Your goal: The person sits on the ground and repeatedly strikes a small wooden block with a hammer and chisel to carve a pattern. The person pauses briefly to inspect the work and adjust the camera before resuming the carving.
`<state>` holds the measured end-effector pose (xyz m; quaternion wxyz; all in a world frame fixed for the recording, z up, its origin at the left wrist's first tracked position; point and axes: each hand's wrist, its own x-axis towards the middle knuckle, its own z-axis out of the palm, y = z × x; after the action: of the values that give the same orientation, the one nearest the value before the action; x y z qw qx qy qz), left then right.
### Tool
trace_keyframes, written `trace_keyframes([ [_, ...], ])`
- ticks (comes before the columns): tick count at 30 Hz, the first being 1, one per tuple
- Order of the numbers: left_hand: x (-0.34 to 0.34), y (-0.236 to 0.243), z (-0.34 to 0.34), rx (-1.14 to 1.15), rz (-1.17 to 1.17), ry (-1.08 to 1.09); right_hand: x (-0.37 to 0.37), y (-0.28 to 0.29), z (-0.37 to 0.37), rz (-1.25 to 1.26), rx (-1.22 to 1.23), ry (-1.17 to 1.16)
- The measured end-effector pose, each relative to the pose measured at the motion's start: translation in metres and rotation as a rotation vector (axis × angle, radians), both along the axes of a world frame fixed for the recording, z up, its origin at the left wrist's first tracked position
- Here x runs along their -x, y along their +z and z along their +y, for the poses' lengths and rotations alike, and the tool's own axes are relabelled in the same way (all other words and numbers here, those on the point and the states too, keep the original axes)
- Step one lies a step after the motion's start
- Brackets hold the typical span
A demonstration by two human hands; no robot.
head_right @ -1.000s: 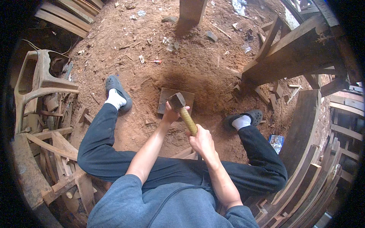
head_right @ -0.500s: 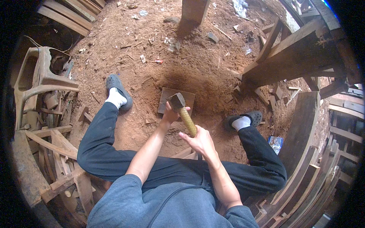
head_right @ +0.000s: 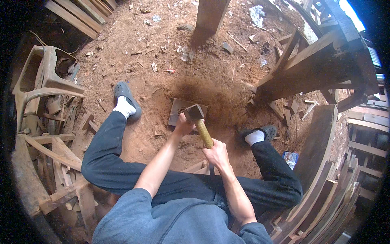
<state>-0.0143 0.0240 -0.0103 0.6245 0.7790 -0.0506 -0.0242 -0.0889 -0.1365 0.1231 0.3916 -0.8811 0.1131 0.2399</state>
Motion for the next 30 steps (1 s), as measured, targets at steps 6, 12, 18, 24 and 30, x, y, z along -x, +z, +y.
trace_keyframes([
  [6, -0.003, 0.02, -0.001, -0.001, -0.176, 0.037, -0.009, 0.035, -0.019, -0.157, -0.163, -0.042],
  [12, 0.0, 0.026, 0.002, -0.01, -0.042, 0.046, -0.02, 0.141, -0.047, -0.605, -0.283, -0.167],
  [18, -0.002, 0.016, -0.002, -0.017, -0.1, 0.112, -0.023, 0.164, -0.03, -0.87, -0.848, -0.198],
  [24, 0.001, 0.001, -0.002, -0.034, -0.152, 0.121, -0.002, 0.013, 0.004, -0.221, 0.121, -0.104],
  [30, 0.005, 0.001, -0.004, -0.058, -0.197, 0.132, -0.012, 0.055, -0.05, -0.272, -0.133, -0.475],
])
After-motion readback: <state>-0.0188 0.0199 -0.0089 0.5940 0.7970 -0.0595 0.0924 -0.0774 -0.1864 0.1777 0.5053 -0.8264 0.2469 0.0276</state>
